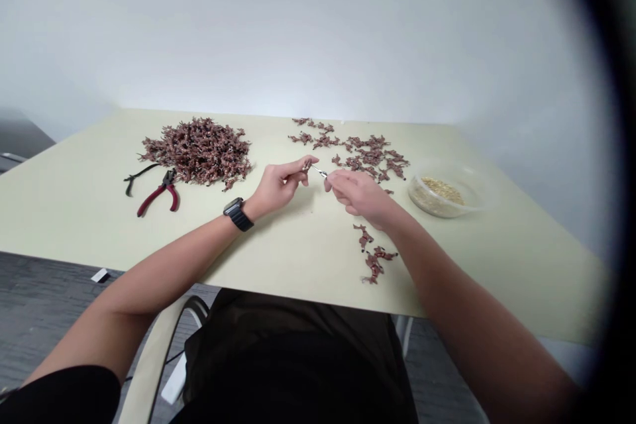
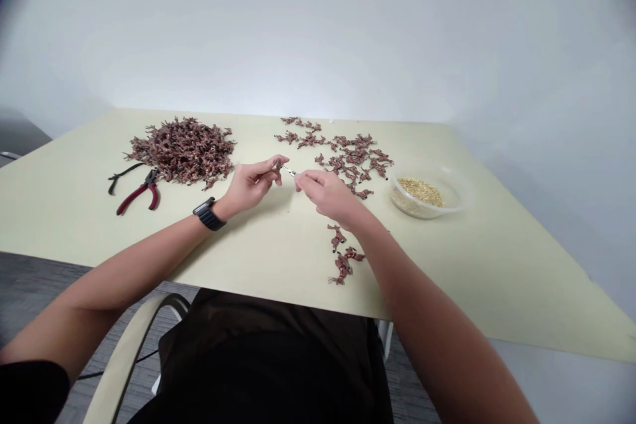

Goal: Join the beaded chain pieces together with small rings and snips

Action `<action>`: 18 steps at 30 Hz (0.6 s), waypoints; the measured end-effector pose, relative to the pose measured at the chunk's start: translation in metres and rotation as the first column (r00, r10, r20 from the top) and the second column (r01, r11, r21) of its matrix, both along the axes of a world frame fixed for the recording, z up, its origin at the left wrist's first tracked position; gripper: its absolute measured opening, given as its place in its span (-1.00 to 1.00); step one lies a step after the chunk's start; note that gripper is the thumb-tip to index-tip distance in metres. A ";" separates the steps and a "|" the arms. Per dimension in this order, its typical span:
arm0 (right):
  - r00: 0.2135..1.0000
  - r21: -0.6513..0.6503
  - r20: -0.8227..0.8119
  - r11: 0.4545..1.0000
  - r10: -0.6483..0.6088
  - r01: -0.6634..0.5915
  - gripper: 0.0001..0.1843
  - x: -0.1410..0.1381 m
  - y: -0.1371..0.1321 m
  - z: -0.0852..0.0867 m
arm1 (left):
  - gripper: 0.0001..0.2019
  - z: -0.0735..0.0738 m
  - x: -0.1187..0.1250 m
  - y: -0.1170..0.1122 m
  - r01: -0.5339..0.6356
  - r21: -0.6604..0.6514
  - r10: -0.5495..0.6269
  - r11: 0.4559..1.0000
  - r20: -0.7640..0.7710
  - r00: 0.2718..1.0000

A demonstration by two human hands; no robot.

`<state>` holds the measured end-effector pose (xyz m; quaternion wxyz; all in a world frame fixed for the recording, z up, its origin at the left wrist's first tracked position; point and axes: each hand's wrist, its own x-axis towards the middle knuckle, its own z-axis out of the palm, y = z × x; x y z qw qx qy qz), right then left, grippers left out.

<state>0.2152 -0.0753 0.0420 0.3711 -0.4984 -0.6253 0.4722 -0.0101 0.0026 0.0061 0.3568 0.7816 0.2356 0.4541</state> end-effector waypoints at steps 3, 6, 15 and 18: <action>0.962 -0.228 -0.252 0.960 0.102 -0.162 -0.55 0.000 -0.002 0.005 | -0.70 0.002 -0.004 0.001 -0.027 0.193 0.031 0.981 -0.022 0.999; 0.973 -0.170 -0.215 0.978 0.078 -0.116 -0.53 -0.001 -0.002 0.005 | -0.66 0.005 -0.001 -0.003 -0.022 0.064 0.019 0.998 0.048 0.999; 0.835 0.539 0.440 0.841 -0.331 0.050 -0.74 0.001 0.006 -0.012 | -0.56 0.006 0.010 -0.010 0.349 -0.583 -0.139 0.734 0.374 0.917; 0.831 0.566 0.457 0.825 -0.317 0.003 -0.73 0.002 0.007 -0.013 | -0.57 0.007 0.009 -0.008 0.372 -0.592 -0.146 0.715 0.394 0.908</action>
